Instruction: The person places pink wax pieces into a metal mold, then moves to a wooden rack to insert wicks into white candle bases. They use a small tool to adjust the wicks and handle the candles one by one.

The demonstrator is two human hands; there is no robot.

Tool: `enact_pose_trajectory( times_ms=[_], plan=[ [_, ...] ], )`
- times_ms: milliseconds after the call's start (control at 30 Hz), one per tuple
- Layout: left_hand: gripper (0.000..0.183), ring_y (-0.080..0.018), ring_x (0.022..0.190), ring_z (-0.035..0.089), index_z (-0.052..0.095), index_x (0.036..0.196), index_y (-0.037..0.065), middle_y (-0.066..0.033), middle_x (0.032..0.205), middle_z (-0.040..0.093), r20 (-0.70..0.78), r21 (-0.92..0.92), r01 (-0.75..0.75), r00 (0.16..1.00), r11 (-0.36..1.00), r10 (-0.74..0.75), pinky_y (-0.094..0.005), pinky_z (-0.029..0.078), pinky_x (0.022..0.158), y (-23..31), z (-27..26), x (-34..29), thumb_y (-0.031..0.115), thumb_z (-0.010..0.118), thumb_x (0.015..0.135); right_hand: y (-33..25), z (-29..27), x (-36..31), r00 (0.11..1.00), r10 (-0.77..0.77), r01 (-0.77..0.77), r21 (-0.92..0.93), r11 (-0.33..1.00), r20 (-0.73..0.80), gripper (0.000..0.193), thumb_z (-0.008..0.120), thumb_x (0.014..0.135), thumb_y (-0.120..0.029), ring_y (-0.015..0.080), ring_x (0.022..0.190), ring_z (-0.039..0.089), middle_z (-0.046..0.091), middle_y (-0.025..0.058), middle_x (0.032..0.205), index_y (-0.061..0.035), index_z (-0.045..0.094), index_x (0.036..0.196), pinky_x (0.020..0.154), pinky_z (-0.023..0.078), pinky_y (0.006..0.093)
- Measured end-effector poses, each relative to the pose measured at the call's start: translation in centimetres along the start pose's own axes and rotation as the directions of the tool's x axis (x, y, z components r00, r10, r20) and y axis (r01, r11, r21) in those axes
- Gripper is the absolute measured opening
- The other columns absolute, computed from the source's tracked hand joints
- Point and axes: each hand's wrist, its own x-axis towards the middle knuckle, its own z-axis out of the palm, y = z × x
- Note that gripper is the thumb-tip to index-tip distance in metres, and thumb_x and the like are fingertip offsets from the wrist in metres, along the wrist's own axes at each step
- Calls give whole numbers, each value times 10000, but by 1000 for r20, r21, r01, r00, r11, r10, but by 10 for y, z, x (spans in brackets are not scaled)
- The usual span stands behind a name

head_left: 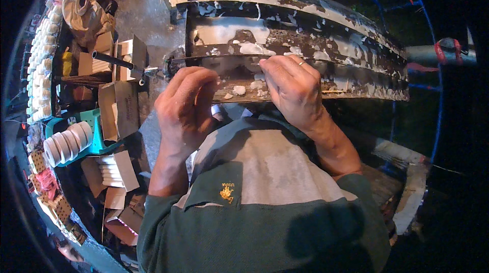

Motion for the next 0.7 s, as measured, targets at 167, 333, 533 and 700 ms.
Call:
enact_pose_trajectory(
  times_ms=[167, 333, 533, 700],
  plan=[
    [200, -303, 872, 723, 690, 1025, -10, -168, 969, 720, 33, 6, -69, 997, 998, 69, -356, 563, 762, -9, -1, 2, -88, 703, 841, -15, 7, 9, 996, 30, -12, -199, 980, 87, 136, 718, 775, -51, 285, 743, 665, 626, 104, 835, -36, 670, 901, 637, 555, 409],
    [168, -321, 855, 726, 690, 1015, -1, -166, 966, 719, 48, 2, -104, 993, 995, 104, -383, 573, 743, -15, -1, 2, -64, 718, 861, -30, 2, 18, 987, 56, 10, -410, 912, 148, 90, 664, 763, -134, 248, 691, 646, 581, 82, 769, -63, 632, 810, 567, 531, 402],
    [195, -324, 821, 712, 688, 997, 2, -152, 949, 698, 37, -32, -175, 984, 984, 176, -397, 564, 695, -23, -1, 4, -84, 732, 827, -39, 7, 27, 956, 52, 83, -436, 896, 289, 81, 653, 763, -83, 244, 730, 672, 597, 95, 795, -50, 607, 821, 621, 549, 383],
    [212, -322, 820, 707, 693, 992, 6, -143, 944, 693, 37, -52, -201, 978, 978, 204, -401, 562, 682, -22, -3, 3, -93, 739, 809, -27, 12, 17, 969, 78, -18, -248, 969, 236, 131, 668, 788, -107, 285, 763, 674, 604, 98, 793, -32, 683, 895, 673, 567, 423]
  ],
)
